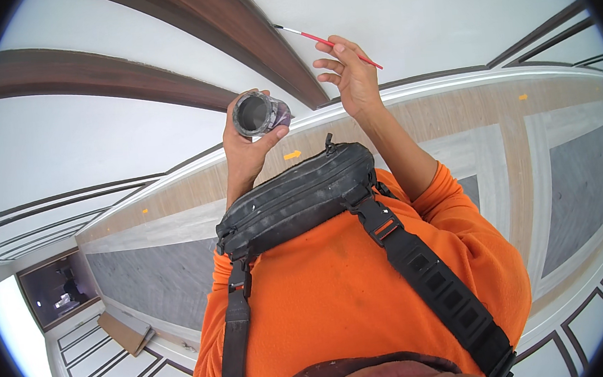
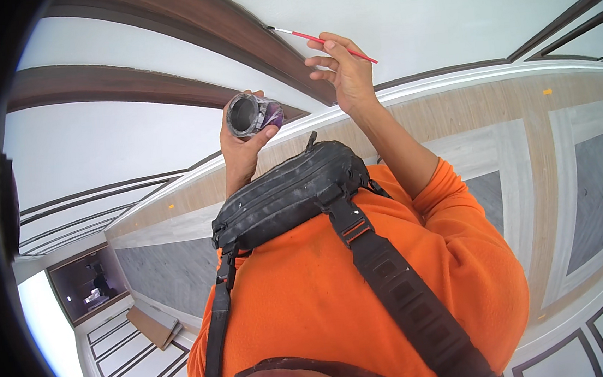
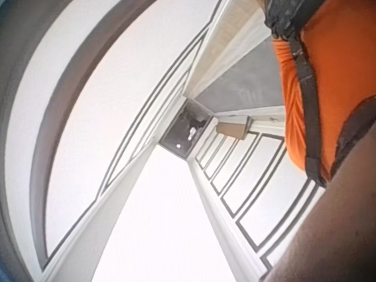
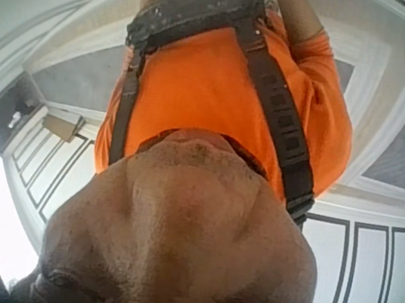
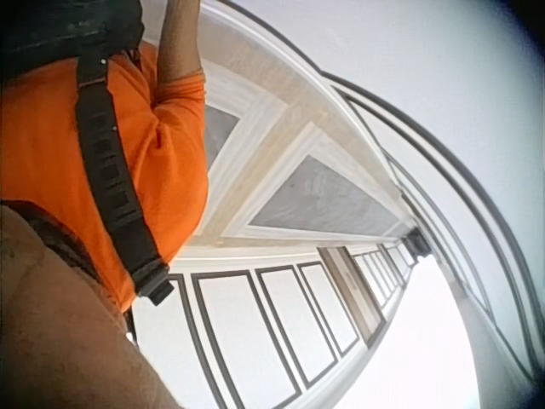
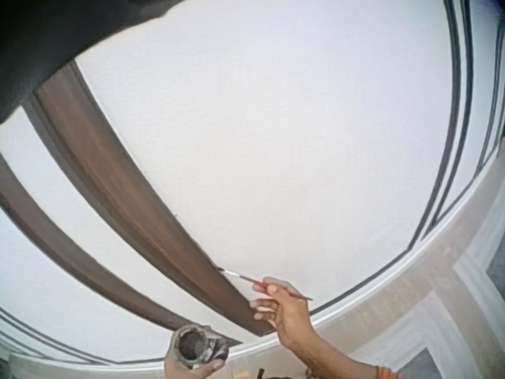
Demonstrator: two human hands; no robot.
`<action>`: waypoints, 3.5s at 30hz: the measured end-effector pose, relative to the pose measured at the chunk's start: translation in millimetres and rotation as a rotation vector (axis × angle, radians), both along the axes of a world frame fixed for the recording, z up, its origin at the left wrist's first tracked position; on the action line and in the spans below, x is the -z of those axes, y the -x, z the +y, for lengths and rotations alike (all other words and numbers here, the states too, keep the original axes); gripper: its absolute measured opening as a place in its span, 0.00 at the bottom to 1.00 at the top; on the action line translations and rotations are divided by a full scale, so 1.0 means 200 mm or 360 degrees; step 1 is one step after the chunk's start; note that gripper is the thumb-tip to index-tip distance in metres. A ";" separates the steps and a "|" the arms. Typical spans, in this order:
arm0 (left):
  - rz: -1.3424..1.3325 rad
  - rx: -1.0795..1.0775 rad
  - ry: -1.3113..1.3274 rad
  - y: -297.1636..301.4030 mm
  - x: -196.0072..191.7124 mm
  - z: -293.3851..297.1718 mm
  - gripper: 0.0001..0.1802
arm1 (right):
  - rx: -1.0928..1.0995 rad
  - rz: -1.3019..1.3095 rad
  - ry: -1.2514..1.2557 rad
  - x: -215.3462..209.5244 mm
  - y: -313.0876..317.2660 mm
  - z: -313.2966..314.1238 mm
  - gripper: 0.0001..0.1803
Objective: The person paints dark brown decorative beams on a white ceiling using a small paintbrush and a handheld paint can. They repeatedly dip the brush into the can and apply paint along the edges and surfaces of the beams in a hallway.
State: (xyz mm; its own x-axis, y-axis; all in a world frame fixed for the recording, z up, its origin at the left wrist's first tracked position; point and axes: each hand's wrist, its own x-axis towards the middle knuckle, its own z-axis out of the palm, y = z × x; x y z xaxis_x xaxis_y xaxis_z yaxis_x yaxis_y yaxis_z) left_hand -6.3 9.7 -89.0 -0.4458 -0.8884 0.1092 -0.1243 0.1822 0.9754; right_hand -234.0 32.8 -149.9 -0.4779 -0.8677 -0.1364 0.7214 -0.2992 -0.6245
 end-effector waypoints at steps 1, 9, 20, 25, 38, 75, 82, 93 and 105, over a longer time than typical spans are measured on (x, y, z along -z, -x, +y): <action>0.0010 0.0000 0.0015 0.00 0.00 0.00 0.42 | 0.0004 0.0004 0.0006 0.00 0.00 0.00 0.22; 0.0017 0.0047 0.0005 0.01 0.01 0.00 0.43 | -0.0007 0.0049 -0.0023 -0.03 0.00 -0.01 0.21; 0.0052 0.0038 -0.0016 0.01 0.02 0.00 0.43 | 0.0040 0.0058 -0.0024 -0.03 0.01 -0.01 0.19; 0.0060 0.0022 -0.0031 0.00 0.04 0.00 0.43 | 0.0070 0.0055 0.0036 -0.04 0.01 -0.01 0.19; 0.0048 0.0017 -0.0044 0.00 0.04 0.01 0.43 | 0.0117 0.0128 -0.0007 -0.06 0.01 -0.02 0.21; 0.0069 0.0040 -0.0018 0.02 0.04 0.01 0.43 | 0.0099 0.0201 -0.0101 -0.05 0.04 -0.03 0.18; 0.0080 0.0052 -0.0013 0.02 0.05 0.00 0.43 | 0.0107 0.0205 -0.0013 -0.06 0.04 -0.02 0.18; 0.0074 0.0035 -0.0037 0.01 0.05 -0.02 0.44 | 0.0181 0.0444 0.0082 -0.04 0.05 0.00 0.16; 0.0070 0.0022 -0.0063 0.02 0.05 0.00 0.43 | 0.0166 0.0493 0.0081 -0.02 0.04 -0.01 0.14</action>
State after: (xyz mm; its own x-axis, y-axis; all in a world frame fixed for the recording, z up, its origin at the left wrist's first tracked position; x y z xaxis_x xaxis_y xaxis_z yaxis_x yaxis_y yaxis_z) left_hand -10.3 10.2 -99.1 -0.4536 -0.8863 0.0937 -0.0787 0.1446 0.9864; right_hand -241.7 31.5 -145.1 -0.5766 -0.8139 0.0715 0.4634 -0.3979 -0.7918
